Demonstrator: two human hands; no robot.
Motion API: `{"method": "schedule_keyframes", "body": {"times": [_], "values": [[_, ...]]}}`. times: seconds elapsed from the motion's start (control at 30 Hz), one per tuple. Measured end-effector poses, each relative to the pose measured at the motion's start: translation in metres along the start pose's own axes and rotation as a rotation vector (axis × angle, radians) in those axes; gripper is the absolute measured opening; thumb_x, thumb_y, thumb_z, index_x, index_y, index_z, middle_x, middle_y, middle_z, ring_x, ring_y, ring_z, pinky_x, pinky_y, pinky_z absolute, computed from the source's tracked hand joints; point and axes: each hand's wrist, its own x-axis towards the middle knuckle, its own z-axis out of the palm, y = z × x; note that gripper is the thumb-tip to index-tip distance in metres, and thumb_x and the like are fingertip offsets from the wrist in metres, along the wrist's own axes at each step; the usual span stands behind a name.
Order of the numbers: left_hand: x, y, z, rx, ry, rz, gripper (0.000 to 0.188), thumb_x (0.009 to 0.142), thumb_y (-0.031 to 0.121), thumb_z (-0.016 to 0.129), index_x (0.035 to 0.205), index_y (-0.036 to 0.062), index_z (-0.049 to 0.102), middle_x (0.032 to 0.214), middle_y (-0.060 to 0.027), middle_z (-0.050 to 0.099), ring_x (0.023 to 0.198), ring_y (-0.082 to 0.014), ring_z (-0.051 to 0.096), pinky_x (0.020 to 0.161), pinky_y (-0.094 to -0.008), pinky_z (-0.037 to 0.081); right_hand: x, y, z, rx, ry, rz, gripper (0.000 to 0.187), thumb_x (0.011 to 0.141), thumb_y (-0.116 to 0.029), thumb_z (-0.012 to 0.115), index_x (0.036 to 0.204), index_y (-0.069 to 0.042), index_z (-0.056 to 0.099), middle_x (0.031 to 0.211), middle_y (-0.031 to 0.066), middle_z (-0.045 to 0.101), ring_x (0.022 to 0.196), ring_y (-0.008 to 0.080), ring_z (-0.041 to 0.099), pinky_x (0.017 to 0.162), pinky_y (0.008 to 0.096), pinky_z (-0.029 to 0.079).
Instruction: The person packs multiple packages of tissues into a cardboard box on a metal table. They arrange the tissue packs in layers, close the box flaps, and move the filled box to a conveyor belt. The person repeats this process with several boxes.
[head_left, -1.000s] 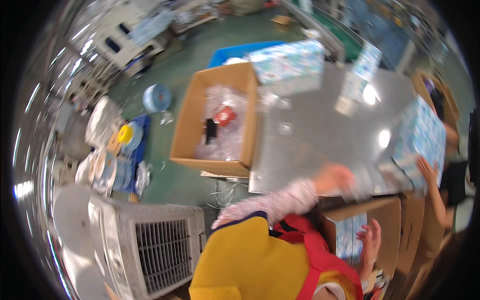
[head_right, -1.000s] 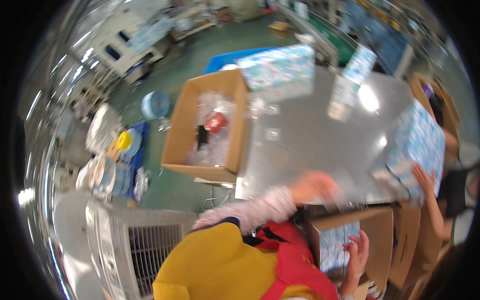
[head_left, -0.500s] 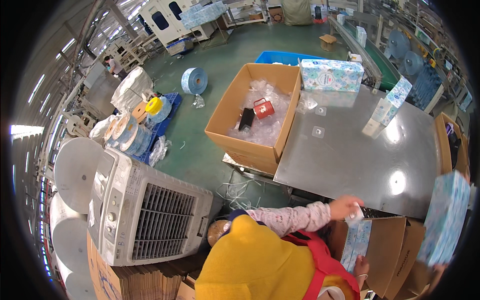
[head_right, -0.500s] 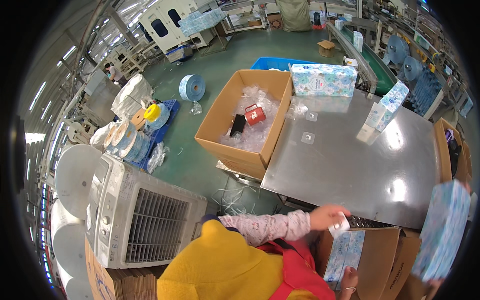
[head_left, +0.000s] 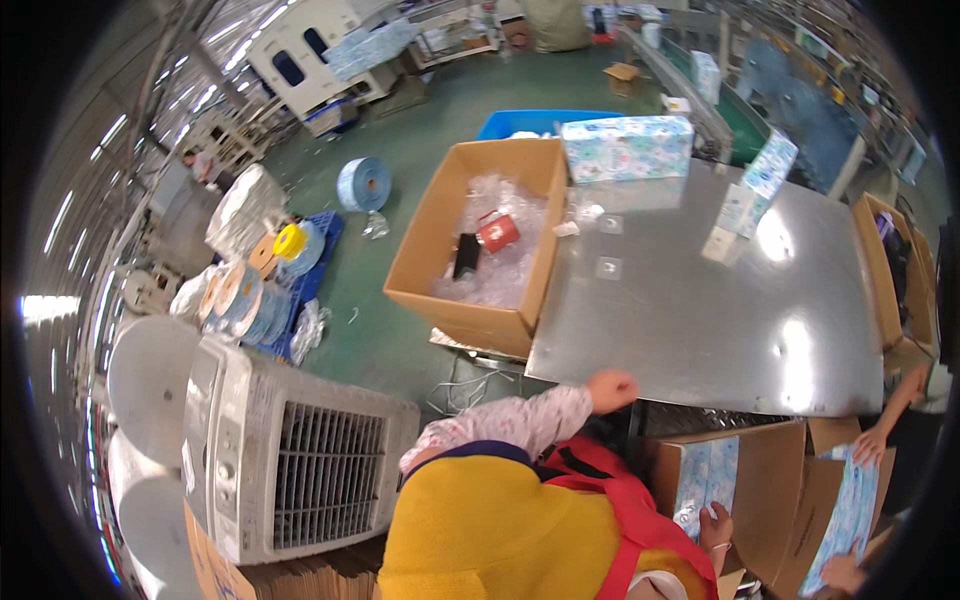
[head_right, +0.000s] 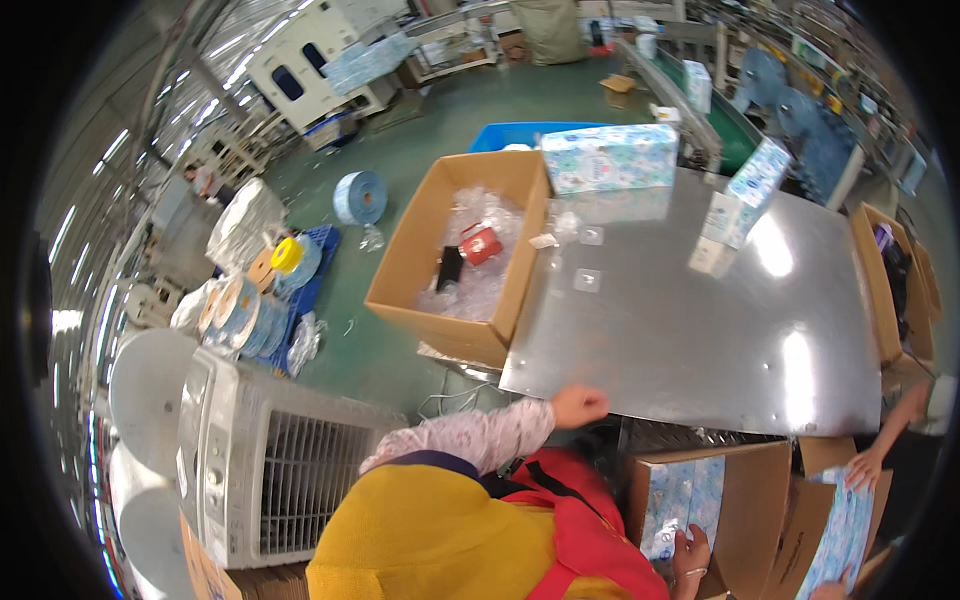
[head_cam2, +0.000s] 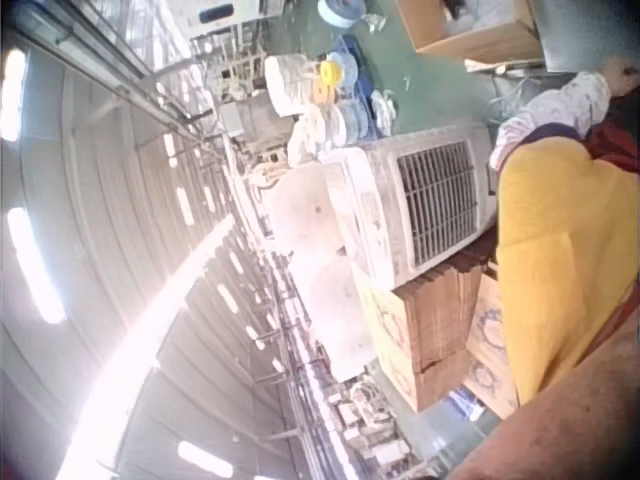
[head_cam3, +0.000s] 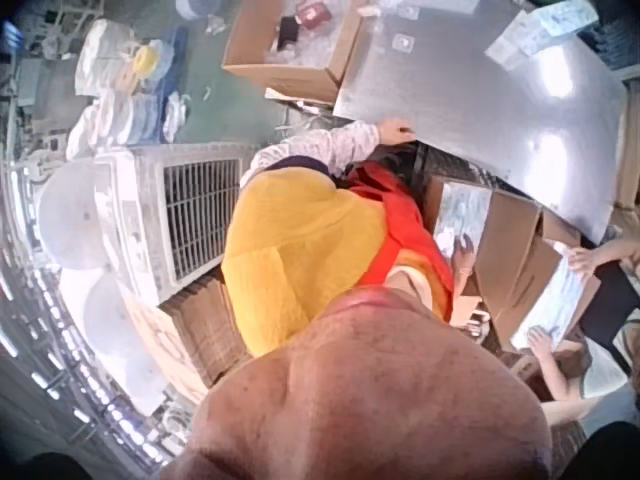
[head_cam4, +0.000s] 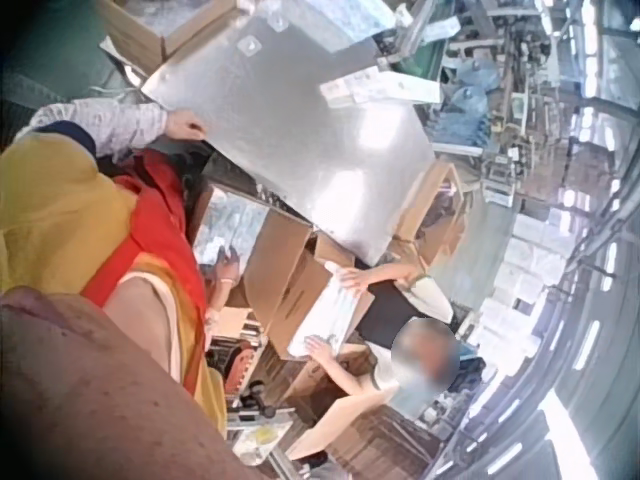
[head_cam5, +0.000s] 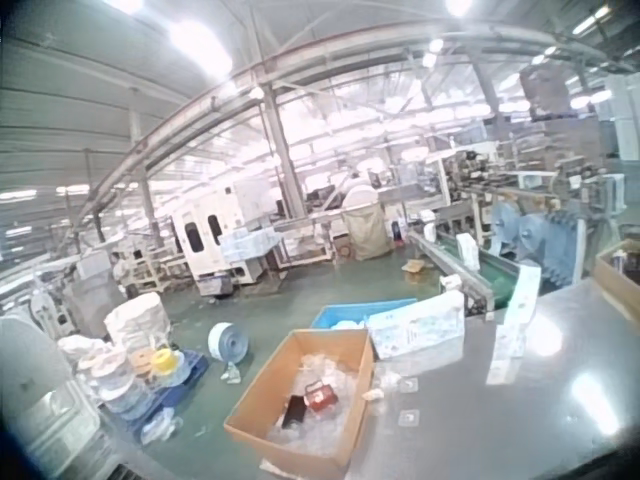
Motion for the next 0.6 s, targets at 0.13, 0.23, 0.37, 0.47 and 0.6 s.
{"method": "schedule_keyframes", "body": {"times": [0.13,0.23,0.37,0.47,0.6], "values": [[-0.052,-0.018,0.024,0.095,-0.112,-0.088,0.032,0.082,0.031,0.061,0.1,0.006,0.063,0.09,-0.0131,0.066,0.083,-0.0248,0.064,0.073,-0.034,0.051,0.02,-0.031,-0.014,0.018,0.066,-0.002,0.039,0.077,-0.02,0.066,0.107,0.004,0.058,0.102,0.0223,0.06,0.081,0.0297,0.064,0.068,0.0341,0.052],[-0.04,-0.002,0.007,0.052,-0.008,-0.049,0.029,0.082,0.022,0.062,0.104,0.003,0.062,0.095,-0.0115,0.065,0.084,-0.0209,0.064,0.075,-0.03,0.05,0.044,-0.081,-0.042,0.071,0.083,-0.05,0.036,0.079,-0.02,0.065,0.106,0.002,0.059,0.095,0.0204,0.063,0.079,0.0287,0.064,0.067,0.0335,0.051],[0.024,0.038,-0.03,-0.162,-0.019,-0.057,0.028,0.083,0.019,0.062,0.105,0.0013,0.061,0.09,-0.0115,0.065,0.082,-0.0173,0.062,0.073,-0.0278,0.049,0.098,-0.156,-0.08,0.143,0.078,-0.136,0.029,0.08,-0.018,0.064,0.1,0.004,0.06,0.083,0.0176,0.065,0.069,0.0253,0.064,0.062,0.0304,0.05],[0.094,0.049,-0.055,-0.163,-0.045,0.095,0.029,0.084,0.02,0.061,0.106,0.0022,0.06,0.09,-0.0122,0.065,0.082,-0.0208,0.063,0.07,-0.0292,0.05,0.141,-0.191,-0.084,0.273,0.216,-0.162,0.025,0.08,-0.015,0.063,0.096,0.004,0.061,0.077,0.0163,0.065,0.063,0.0221,0.063,0.059,0.0284,0.05],[0.192,0.057,-0.097,-0.05,0.054,0.156,0.029,0.084,0.021,0.061,0.107,0.003,0.06,0.091,-0.014,0.063,0.081,-0.0231,0.062,0.067,-0.031,0.05,0.214,-0.257,-0.097,0.23,0.24,-0.348,0.021,0.08,-0.011,0.062,0.095,0.003,0.06,0.081,0.0159,0.061,0.069,0.0242,0.062,0.061,0.0301,0.049]]}}
